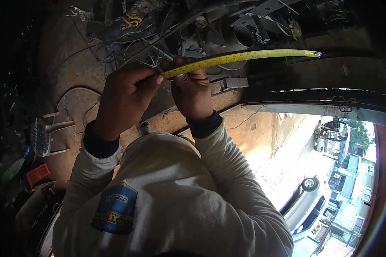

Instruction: The person measures a metal component using a tape measure and writes dimensions on a metal plate with a piece of chalk.

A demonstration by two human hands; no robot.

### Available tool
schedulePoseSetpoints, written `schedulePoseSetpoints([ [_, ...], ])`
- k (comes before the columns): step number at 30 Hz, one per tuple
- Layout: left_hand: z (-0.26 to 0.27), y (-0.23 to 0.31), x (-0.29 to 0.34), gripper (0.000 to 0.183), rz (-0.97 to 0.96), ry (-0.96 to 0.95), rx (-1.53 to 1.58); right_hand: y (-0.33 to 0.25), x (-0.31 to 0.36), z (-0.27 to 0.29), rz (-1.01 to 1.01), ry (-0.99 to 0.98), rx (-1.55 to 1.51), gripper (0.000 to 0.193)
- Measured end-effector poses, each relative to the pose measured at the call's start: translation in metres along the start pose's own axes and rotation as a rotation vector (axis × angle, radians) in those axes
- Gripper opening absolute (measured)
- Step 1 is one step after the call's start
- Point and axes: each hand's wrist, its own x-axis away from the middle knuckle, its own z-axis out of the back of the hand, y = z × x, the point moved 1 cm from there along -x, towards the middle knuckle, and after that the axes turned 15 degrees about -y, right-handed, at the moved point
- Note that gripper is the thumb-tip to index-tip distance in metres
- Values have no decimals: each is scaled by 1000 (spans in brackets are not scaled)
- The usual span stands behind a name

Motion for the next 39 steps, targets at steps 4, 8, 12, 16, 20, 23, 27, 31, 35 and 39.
schedulePoseSetpoints([
  [4,6,-2,-2,14,21,-111,-47,1,0,1,-31,49,-82,23],
  [8,7,-1,-5,15,56,-153,-43,1,1,1,-9,49,-119,23],
  [12,3,-4,-4,15,40,-139,-22,2,3,2,-16,54,-119,23],
  [16,2,-9,-4,15,33,-145,-45,4,4,4,-21,58,-121,24],
  [20,2,-12,-3,14,30,-151,-63,9,5,7,-16,47,-133,24],
  [23,1,-12,-5,15,20,-120,-46,8,2,4,-19,61,-147,24],
  [27,4,-10,-12,15,31,-171,-24,6,-1,5,-15,68,-127,23],
  [31,0,-11,-13,14,14,-118,56,9,1,9,-46,118,348,21],
  [35,1,-18,-10,14,97,-151,45,19,0,9,-46,161,187,18],
  [39,-6,-35,-9,20,216,-228,160,25,4,22,-80,164,206,17],
])
